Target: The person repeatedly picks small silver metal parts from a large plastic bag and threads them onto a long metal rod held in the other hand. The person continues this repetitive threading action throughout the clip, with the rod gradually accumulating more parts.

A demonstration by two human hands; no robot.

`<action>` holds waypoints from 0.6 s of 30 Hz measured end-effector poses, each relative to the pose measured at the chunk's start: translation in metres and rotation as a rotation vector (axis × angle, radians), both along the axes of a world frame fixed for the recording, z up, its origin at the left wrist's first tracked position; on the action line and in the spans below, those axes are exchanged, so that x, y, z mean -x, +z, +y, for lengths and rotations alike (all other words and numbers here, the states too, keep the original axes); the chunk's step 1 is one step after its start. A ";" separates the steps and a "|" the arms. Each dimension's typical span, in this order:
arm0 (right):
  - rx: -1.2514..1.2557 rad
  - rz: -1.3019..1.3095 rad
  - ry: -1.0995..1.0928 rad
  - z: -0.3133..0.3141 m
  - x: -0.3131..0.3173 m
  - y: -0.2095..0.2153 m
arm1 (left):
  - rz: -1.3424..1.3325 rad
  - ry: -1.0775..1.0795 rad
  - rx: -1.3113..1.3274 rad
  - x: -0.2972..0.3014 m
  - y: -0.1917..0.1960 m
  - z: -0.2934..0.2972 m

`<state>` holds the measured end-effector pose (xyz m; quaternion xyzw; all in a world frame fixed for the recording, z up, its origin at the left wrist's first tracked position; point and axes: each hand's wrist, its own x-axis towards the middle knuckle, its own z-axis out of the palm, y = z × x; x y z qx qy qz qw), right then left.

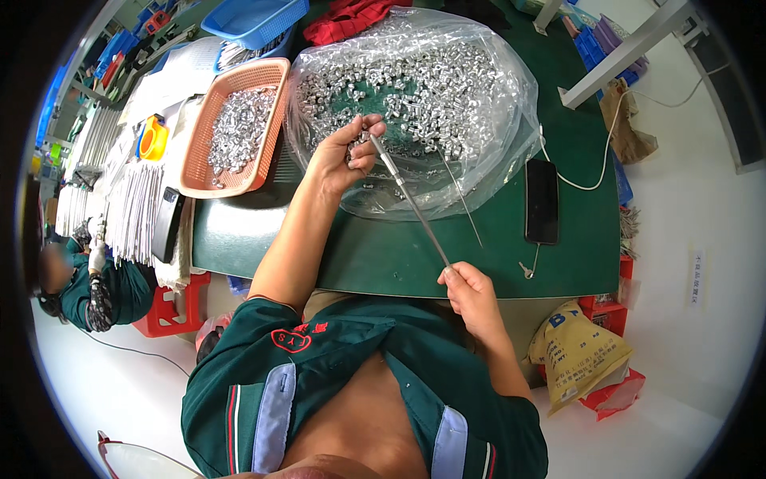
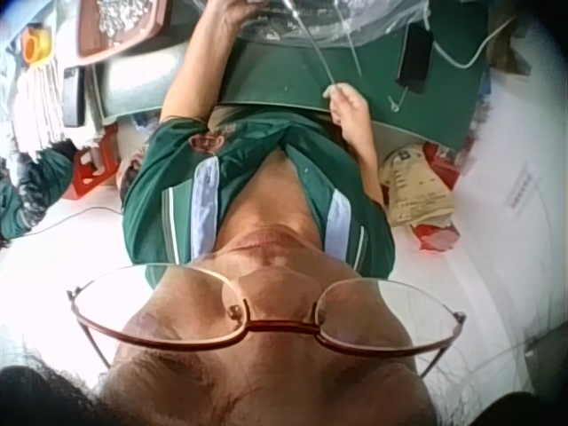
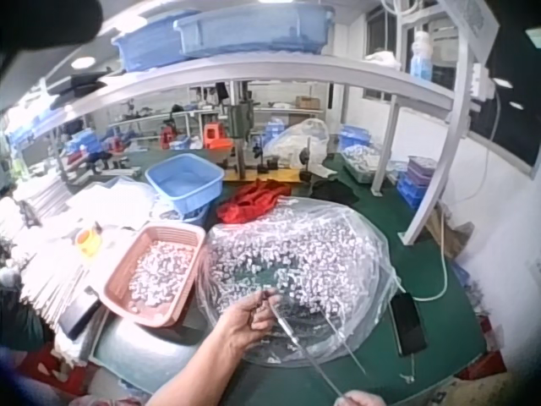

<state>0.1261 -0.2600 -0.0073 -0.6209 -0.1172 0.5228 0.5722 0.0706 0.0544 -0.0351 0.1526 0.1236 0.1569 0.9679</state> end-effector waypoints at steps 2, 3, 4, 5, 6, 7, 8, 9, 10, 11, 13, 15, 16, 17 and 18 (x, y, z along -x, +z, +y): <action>0.009 -0.024 0.013 0.000 -0.001 0.000 | 0.035 0.017 -0.015 0.000 0.001 -0.001; 0.014 -0.034 0.019 0.000 -0.001 0.001 | 0.023 0.000 -0.039 0.001 0.002 -0.001; 0.019 -0.044 0.024 0.000 -0.001 0.001 | 0.011 -0.017 -0.064 0.002 0.003 -0.001; 0.013 -0.037 0.020 0.000 -0.001 0.002 | -0.002 -0.034 -0.088 0.002 0.003 -0.001; 0.006 -0.031 0.016 0.000 -0.001 0.003 | 0.004 -0.038 -0.088 0.003 0.004 -0.001; 0.000 -0.024 0.011 0.001 -0.001 0.004 | 0.010 -0.043 -0.087 0.002 0.004 -0.001; -0.005 -0.031 0.005 0.001 -0.001 0.003 | 0.016 -0.048 -0.087 0.002 0.004 -0.001; -0.010 -0.037 0.000 0.001 -0.002 0.002 | 0.019 -0.051 -0.088 0.002 0.005 -0.002; -0.014 -0.043 -0.006 0.001 -0.002 0.002 | 0.021 -0.053 -0.090 0.002 0.005 -0.002; -0.009 -0.044 0.003 0.001 -0.003 0.002 | 0.024 -0.056 -0.091 0.002 0.005 -0.003; 0.003 -0.047 0.017 0.002 -0.003 0.002 | 0.049 -0.047 -0.091 0.001 0.006 -0.005; 0.007 -0.020 0.019 0.003 -0.002 0.003 | 0.063 -0.037 -0.098 0.001 0.006 -0.006; 0.010 -0.007 0.020 0.003 -0.002 0.004 | 0.065 -0.033 -0.105 0.001 0.006 -0.006; 0.012 -0.017 0.021 0.003 -0.002 0.004 | 0.067 -0.028 -0.113 0.001 0.006 -0.006; 0.013 -0.027 0.022 0.003 -0.002 0.003 | 0.067 -0.026 -0.120 0.000 0.006 -0.006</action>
